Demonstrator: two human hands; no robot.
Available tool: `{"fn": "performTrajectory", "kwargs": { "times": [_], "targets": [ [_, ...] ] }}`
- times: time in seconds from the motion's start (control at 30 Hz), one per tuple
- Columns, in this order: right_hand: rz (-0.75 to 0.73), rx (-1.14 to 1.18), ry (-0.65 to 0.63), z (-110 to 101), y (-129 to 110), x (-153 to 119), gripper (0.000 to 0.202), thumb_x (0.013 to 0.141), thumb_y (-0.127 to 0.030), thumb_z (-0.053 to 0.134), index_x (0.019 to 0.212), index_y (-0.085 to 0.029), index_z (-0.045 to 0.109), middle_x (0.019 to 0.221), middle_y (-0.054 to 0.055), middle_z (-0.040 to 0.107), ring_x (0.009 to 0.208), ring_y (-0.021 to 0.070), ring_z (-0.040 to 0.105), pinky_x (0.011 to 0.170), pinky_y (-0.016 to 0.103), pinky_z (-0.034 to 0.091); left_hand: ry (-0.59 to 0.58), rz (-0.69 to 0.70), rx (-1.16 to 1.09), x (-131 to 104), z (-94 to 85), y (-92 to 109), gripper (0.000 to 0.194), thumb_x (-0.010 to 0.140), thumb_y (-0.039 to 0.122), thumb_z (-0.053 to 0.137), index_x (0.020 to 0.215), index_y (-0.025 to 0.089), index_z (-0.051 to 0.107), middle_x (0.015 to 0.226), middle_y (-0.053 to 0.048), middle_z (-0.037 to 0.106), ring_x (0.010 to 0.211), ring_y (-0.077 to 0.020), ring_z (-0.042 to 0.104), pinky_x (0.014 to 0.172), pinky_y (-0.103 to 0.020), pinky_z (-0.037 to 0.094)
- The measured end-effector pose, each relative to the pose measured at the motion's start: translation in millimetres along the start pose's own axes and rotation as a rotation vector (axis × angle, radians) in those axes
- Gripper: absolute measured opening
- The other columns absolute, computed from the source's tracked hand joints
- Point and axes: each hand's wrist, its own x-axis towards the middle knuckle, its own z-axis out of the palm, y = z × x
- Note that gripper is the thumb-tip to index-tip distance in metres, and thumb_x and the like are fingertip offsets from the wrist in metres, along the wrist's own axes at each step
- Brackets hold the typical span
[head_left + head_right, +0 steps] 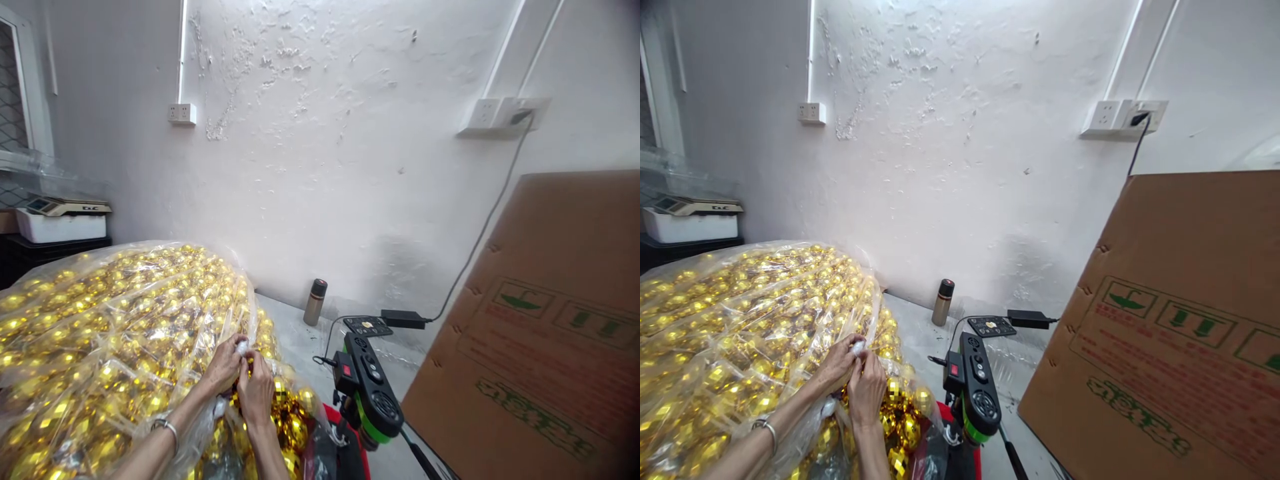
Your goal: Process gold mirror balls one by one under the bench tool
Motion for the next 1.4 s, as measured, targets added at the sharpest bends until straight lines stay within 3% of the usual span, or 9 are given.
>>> {"fn": "performTrajectory", "kwargs": {
  "times": [0.33,0.57,0.8,1.07,1.23,1.4],
  "targets": [
    [0.141,-0.071,-0.015,5.4,8.5,1.9,0.024,0.092,-0.013,0.053,0.091,-0.023,0.075,0.085,0.009,0.081,0.078,0.0286,0.079,0.069,0.033,0.052,-0.099,-0.047,0.037,-7.5,0.2,3.6,0.038,0.075,0.019,0.057,0.107,0.02,0.077,0.104,-0.009,0.085,0.104,-0.0277,0.078,0.094,-0.032,0.055],
    [0.189,-0.052,-0.036,3.4,8.8,3.3,0.022,0.092,-0.015,0.056,0.09,-0.025,0.077,0.087,0.007,0.083,0.079,0.0256,0.08,0.069,0.03,0.052,-0.113,-0.071,-0.009,-11.2,-6.0,6.2,0.036,0.074,0.028,0.061,0.105,0.022,0.079,0.106,-0.006,0.086,0.106,-0.0292,0.078,0.094,-0.032,0.056],
    [0.213,-0.034,-0.057,1.6,8.7,7.1,0.023,0.091,-0.014,0.057,0.088,-0.024,0.078,0.085,0.007,0.083,0.078,0.0274,0.08,0.069,0.031,0.052,-0.095,-0.091,-0.049,-11.9,-4.5,3.1,0.039,0.075,0.037,0.065,0.106,0.02,0.081,0.106,-0.01,0.086,0.107,-0.0319,0.077,0.095,-0.036,0.057],
    [0.203,0.024,-0.082,-2.5,10.6,9.3,0.023,0.09,-0.014,0.056,0.09,-0.022,0.077,0.089,0.01,0.083,0.082,0.0287,0.081,0.072,0.033,0.056,-0.052,-0.119,-0.088,-7.8,-3.6,-2.0,0.027,0.073,0.037,0.067,0.09,0.02,0.08,0.096,-0.01,0.085,0.104,-0.0328,0.077,0.094,-0.037,0.057],
    [0.186,0.104,-0.107,-7.0,10.3,10.1,0.025,0.093,-0.019,0.057,0.104,-0.023,0.079,0.1,0.007,0.085,0.091,0.0254,0.083,0.079,0.031,0.061,-0.022,-0.125,-0.14,-5.0,-1.0,-3.2,0.025,0.07,0.038,0.067,0.081,0.019,0.077,0.09,-0.01,0.084,0.098,-0.0329,0.078,0.087,-0.036,0.058],
    [0.223,0.1,-0.089,-5.3,8.4,14.9,0.024,0.092,-0.02,0.057,0.096,-0.023,0.08,0.093,0.007,0.085,0.082,0.026,0.083,0.076,0.031,0.06,0.0,-0.12,-0.185,-3.6,-2.0,-2.6,0.022,0.065,0.039,0.067,0.075,0.021,0.075,0.086,-0.007,0.082,0.093,-0.0314,0.077,0.086,-0.035,0.057]
  ]
}}
